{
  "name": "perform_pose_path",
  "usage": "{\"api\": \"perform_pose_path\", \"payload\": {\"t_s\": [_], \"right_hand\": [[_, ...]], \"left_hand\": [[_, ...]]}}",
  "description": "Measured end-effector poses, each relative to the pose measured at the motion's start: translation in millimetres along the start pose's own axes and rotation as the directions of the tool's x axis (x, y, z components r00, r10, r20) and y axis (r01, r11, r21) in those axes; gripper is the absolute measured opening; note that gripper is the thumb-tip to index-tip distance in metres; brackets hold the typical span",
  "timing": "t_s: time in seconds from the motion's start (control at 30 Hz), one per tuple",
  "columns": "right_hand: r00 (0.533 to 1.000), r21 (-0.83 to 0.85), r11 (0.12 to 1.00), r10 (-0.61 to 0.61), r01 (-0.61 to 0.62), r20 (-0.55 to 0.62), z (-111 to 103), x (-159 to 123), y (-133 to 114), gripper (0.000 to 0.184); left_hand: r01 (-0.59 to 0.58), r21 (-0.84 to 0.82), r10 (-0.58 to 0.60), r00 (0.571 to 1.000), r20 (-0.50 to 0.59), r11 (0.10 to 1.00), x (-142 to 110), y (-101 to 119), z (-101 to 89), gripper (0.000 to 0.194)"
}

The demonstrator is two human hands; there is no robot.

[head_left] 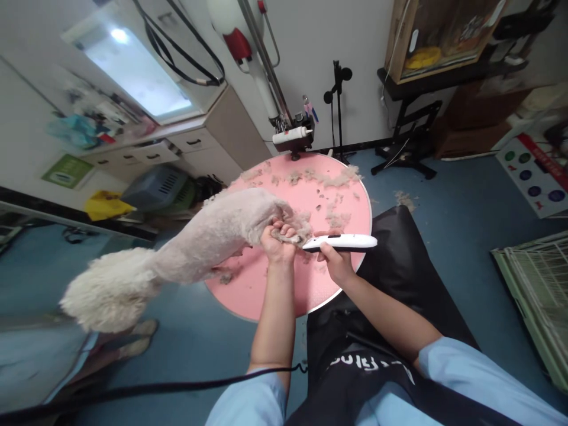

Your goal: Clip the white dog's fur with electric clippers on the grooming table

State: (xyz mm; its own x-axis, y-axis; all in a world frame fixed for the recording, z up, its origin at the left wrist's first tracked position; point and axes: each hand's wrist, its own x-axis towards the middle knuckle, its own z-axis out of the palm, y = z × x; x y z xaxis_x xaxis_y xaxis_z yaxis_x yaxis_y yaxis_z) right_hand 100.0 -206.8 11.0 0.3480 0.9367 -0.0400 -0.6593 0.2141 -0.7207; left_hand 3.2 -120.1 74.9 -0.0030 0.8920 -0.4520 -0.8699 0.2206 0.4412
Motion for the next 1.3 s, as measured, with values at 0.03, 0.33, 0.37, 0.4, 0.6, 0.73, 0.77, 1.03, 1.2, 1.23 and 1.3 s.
{"api": "perform_pose_path", "payload": {"t_s": [0.03,0.33,0.37,0.4,0.6,0.73,0.77,1.03,1.2,1.23,1.3], "right_hand": [[1.0,-0.017,1.0,-0.004,0.004,0.003,1.0,-0.4,-0.9,0.045],[0.999,-0.119,0.992,-0.051,0.053,0.017,3.6,-10.1,-0.5,0.046],[0.998,-0.107,0.993,-0.056,0.059,0.025,3.3,-12.4,1.1,0.048],[0.997,-0.085,0.994,-0.058,0.062,0.04,3.0,-14.9,2.7,0.052],[0.983,0.009,0.998,-0.069,0.068,0.168,-2.6,-17.9,4.0,0.066],[0.994,-0.021,0.994,-0.103,0.103,-0.018,-8.6,1.5,-4.8,0.048],[0.996,-0.035,0.996,-0.08,0.079,-0.029,-9.4,6.6,-6.7,0.044],[0.98,0.113,0.975,0.186,-0.194,0.077,-6.5,29.5,-7.5,0.039],[0.871,0.249,0.838,0.439,-0.486,0.22,-14.2,34.8,1.7,0.03],[0.853,0.288,0.805,0.466,-0.519,0.233,-16.2,33.7,5.3,0.029],[0.827,0.346,0.751,0.502,-0.562,0.253,-20.5,30.2,13.2,0.03]], "left_hand": [[-0.003,0.007,0.003,1.0,-0.01,1.0,-0.3,-0.2,1.1,0.017],[-0.062,0.094,0.057,0.997,0.054,0.994,4.8,-4.6,-4.8,0.012],[-0.067,0.091,0.062,0.996,0.062,0.994,5.6,-4.5,-4.9,0.012],[-0.069,0.082,0.064,0.996,0.065,0.994,6.3,-4.2,-4.4,0.012],[-0.039,-0.01,0.038,0.999,-0.031,0.999,5.5,1.8,5.9,0.016],[-0.018,-0.004,0.018,0.999,-0.036,1.0,3.9,5.7,4.9,0.015],[-0.014,0.006,0.014,1.0,-0.023,1.0,3.6,6.4,3.5,0.015],[0.04,0.034,-0.041,0.999,0.022,0.999,1.1,8.0,-3.2,0.015],[0.034,0.063,-0.039,0.996,0.075,0.997,1.4,7.6,-2.1,0.013],[0.039,0.058,-0.043,0.996,0.072,0.998,1.7,7.3,-1.9,0.014],[0.053,0.053,-0.056,0.997,0.062,0.997,2.1,6.8,-1.8,0.014]]}}
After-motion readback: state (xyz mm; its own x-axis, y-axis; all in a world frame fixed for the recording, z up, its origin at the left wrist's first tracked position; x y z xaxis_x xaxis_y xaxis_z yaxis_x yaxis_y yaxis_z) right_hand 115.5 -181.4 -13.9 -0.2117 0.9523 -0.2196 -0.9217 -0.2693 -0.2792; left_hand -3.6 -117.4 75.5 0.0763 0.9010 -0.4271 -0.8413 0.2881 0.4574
